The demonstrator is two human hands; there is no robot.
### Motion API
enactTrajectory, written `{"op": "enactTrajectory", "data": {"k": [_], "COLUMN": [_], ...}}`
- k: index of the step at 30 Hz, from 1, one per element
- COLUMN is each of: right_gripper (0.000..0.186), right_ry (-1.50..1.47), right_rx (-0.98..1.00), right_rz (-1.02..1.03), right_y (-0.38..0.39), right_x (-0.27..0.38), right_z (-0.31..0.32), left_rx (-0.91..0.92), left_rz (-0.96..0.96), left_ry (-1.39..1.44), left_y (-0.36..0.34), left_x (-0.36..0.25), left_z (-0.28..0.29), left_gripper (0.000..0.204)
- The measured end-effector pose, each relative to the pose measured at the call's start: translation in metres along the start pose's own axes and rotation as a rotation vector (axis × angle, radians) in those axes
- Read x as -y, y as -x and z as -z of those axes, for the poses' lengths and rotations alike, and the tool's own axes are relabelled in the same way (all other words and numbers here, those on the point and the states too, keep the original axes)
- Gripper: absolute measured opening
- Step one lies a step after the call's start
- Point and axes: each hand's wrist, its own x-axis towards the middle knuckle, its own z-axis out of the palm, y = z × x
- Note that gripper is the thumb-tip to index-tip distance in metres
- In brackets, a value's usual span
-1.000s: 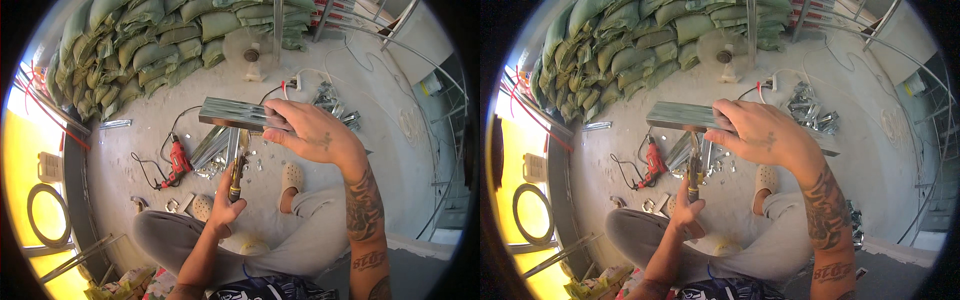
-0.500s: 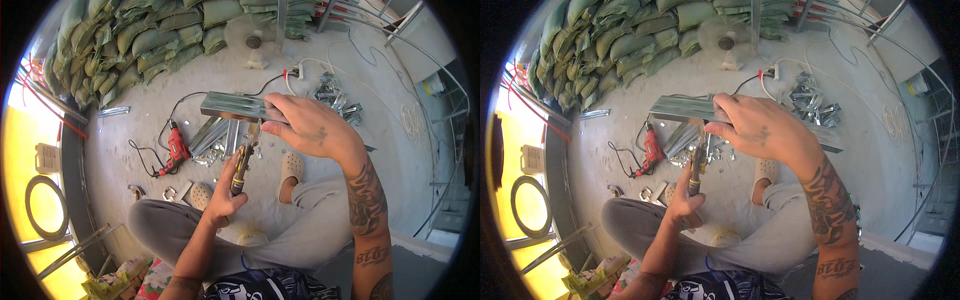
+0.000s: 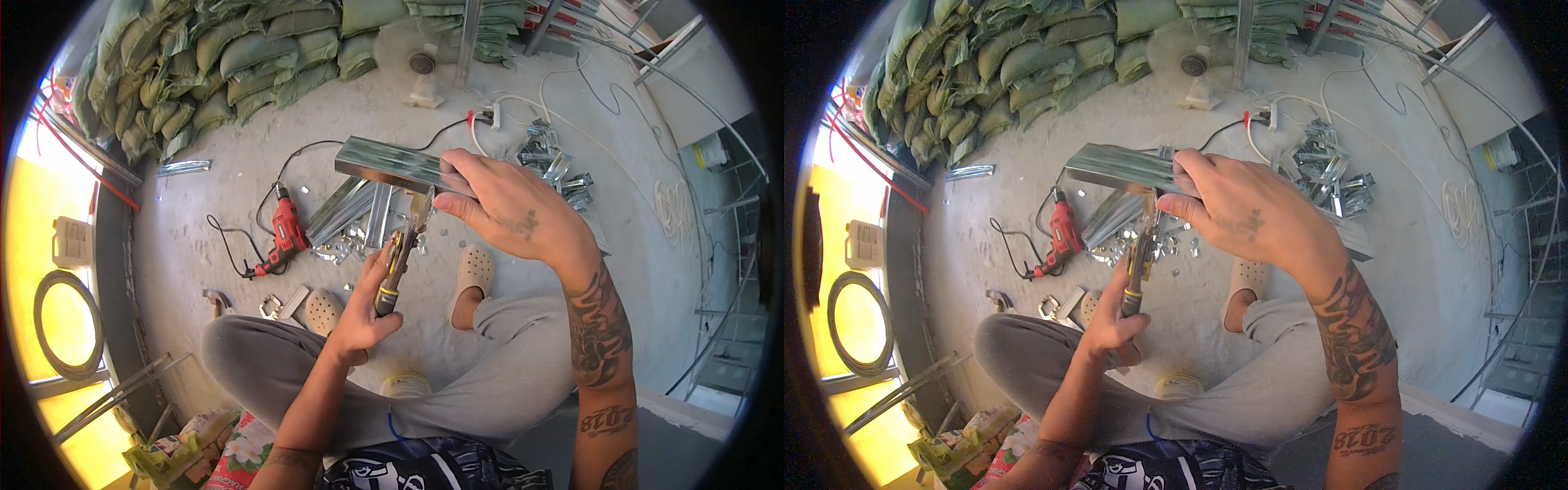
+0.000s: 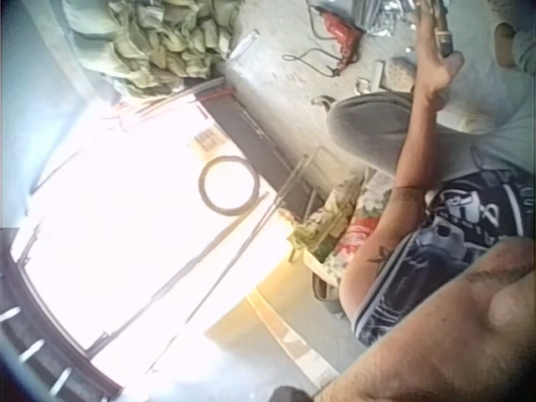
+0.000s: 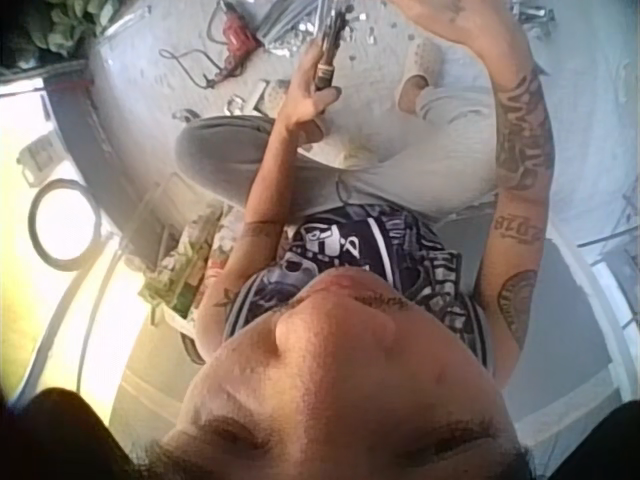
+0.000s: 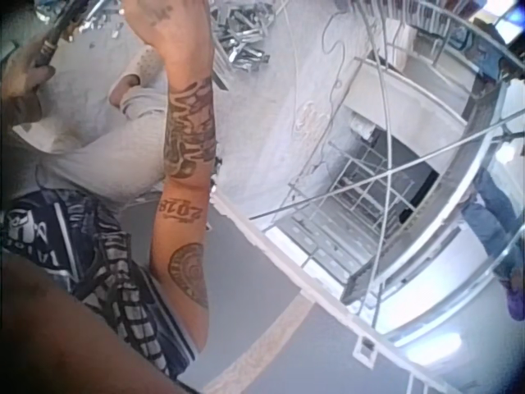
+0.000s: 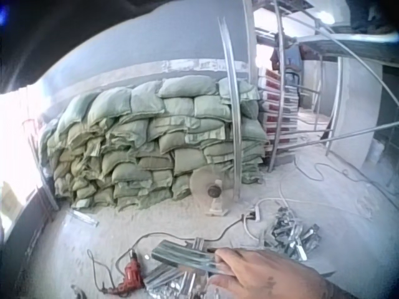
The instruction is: The recorder uses aviation snips to cut a metal stud and a square ruler for measurement.
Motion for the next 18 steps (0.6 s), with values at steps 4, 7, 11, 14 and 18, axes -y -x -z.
{"op": "enactTrajectory", "data": {"k": [4, 7, 11, 14, 18], "right_gripper": [0.043, 0.043, 0.043, 0.043, 0.043], "right_ry": [0.018, 0.03, 0.033, 0.016, 0.002], "right_rx": [0.001, -0.003, -0.008, 0.016, -0.009], "right_rz": [0.002, 0.01, 0.009, -0.009, 0.002], "right_y": [-0.001, -0.001, 0.0, 0.0, -0.002], "right_x": [0.0, -0.001, -0.003, -0.002, 0.0], "right_z": [-0.001, -0.001, -0.002, -0.001, -0.004], "left_rx": [-0.007, -0.008, -0.014, -0.047, -0.143], "left_rz": [0.039, 0.025, 0.009, -0.017, 0.057], "left_ry": [0.015, 0.003, -0.004, -0.09, -0.031], "left_y": [0.0, -0.001, -0.002, -0.002, 0.002], "left_x": [-0.004, -0.003, -0.003, 0.0, 0.014], "left_z": [0.0, 0.001, 0.0, 0.001, 0.005], "left_gripper": [0.104, 0.105, 0.105, 0.099, 0.094]}}
